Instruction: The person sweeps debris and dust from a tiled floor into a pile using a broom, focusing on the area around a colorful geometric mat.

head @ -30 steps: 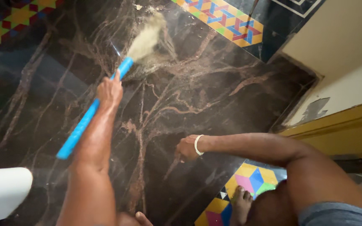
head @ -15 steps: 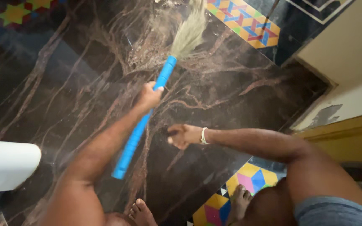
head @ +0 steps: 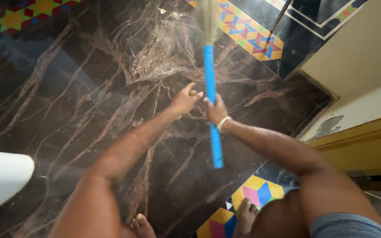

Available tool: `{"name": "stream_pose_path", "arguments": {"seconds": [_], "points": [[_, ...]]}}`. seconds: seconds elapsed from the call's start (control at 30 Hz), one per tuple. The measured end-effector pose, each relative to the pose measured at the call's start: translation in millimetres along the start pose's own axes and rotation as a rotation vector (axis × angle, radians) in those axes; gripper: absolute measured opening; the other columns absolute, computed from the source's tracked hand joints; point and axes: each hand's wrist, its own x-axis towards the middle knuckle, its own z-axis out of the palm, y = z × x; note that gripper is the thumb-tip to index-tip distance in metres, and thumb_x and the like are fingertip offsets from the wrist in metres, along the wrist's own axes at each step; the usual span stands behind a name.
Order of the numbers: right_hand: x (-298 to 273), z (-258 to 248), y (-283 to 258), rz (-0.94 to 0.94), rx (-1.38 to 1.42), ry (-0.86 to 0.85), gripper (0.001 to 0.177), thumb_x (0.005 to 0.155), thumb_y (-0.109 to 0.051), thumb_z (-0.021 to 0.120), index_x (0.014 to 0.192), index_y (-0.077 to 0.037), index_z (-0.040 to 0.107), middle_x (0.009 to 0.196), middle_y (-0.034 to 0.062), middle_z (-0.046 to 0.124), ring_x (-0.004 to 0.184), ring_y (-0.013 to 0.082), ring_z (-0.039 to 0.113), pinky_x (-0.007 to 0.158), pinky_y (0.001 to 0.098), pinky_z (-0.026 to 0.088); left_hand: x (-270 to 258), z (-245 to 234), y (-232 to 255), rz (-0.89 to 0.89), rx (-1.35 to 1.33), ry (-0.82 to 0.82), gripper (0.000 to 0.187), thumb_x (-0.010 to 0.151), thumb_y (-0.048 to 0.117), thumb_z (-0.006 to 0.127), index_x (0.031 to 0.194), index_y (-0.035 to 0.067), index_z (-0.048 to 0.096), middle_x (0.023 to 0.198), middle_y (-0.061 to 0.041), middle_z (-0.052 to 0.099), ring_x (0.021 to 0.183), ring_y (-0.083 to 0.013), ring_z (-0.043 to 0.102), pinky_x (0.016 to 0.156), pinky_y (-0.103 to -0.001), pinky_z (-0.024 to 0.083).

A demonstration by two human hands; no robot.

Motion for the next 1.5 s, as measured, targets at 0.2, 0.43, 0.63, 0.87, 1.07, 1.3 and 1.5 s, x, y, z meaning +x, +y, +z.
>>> {"name": "stream_pose_path", "arguments": {"seconds": [0.2, 0.43, 0.63, 0.87, 1.07, 1.3, 1.5], "points": [[43, -60, 11, -0.016, -0.041, -0.021, 0.024, 0.105, -0.028, 0.060, 0.111, -0.005, 0.052, 0.073, 0.0084, 0.058, 0.049, 0.0204, 0.059, 0.041, 0.0377, 0.049, -21, -40, -18, -0.045, 0.209, -0.082, 0.071, 0.094, 0.032, 0.070, 0.152, 0.003, 0.041, 0.122, -0.018, 0.070, 0.104, -0.0212, 0.069, 0.086, -0.034, 0.057], [-9, -62, -34, -0.074, -0.418, -0.112, 0.032, 0.101, -0.032, 0.058, 0.120, -0.008, 0.051, 0.068, 0.0105, 0.063, 0.045, 0.0199, 0.061, 0.039, 0.0370, 0.049, -38, -90, -42, -0.158, 0.385, -0.071, 0.070, 0.090, 0.035, 0.071, 0.148, 0.003, 0.048, 0.122, -0.019, 0.070, 0.105, -0.0248, 0.070, 0.088, -0.038, 0.056], [-50, -49, -8, 0.049, -0.626, -0.515, 0.066, 0.096, -0.041, 0.061, 0.153, -0.020, 0.036, 0.084, 0.0160, 0.073, 0.054, 0.0291, 0.066, 0.047, 0.0434, 0.055, -48, -109, -35, -0.165, 0.538, -0.212, 0.068, 0.091, 0.042, 0.072, 0.145, 0.003, 0.055, 0.130, -0.018, 0.068, 0.114, -0.0261, 0.067, 0.095, -0.038, 0.054], [-35, -67, 57, -0.154, -1.189, -0.723, 0.064, 0.100, -0.045, 0.053, 0.158, -0.031, 0.033, 0.102, 0.0203, 0.071, 0.091, 0.0377, 0.071, 0.080, 0.0528, 0.053, -59, -115, -16, -0.209, 0.745, -0.386, 0.071, 0.090, 0.046, 0.069, 0.146, 0.006, 0.052, 0.135, -0.020, 0.065, 0.122, -0.0314, 0.067, 0.102, -0.041, 0.053], [53, -97, -6, -0.311, -1.390, -0.454, 0.077, 0.095, -0.046, 0.061, 0.160, -0.021, 0.028, 0.097, 0.0214, 0.072, 0.086, 0.0386, 0.072, 0.079, 0.0506, 0.057, -61, -137, -51, -0.165, 0.825, -0.467, 0.069, 0.093, 0.050, 0.069, 0.146, 0.008, 0.056, 0.137, -0.019, 0.066, 0.122, -0.0307, 0.065, 0.098, -0.041, 0.053], [21, -76, -42, -0.216, -1.129, -0.394, 0.068, 0.100, -0.046, 0.055, 0.161, -0.030, 0.029, 0.103, 0.0267, 0.071, 0.096, 0.0440, 0.071, 0.084, 0.0537, 0.053, -89, -147, -14, -0.436, 0.757, -0.471, 0.069, 0.089, 0.047, 0.067, 0.150, 0.017, 0.051, 0.137, -0.013, 0.066, 0.113, -0.0297, 0.071, 0.073, -0.046, 0.063], [-9, -101, -11, -0.133, -1.388, -0.527, 0.066, 0.099, -0.045, 0.052, 0.160, -0.040, 0.025, 0.107, 0.0199, 0.073, 0.095, 0.0411, 0.072, 0.084, 0.0521, 0.054, -94, -154, -9, -0.494, 0.770, -0.469, 0.070, 0.090, 0.049, 0.065, 0.152, 0.020, 0.048, 0.147, -0.009, 0.059, 0.124, -0.0263, 0.063, 0.078, -0.047, 0.063]]}}
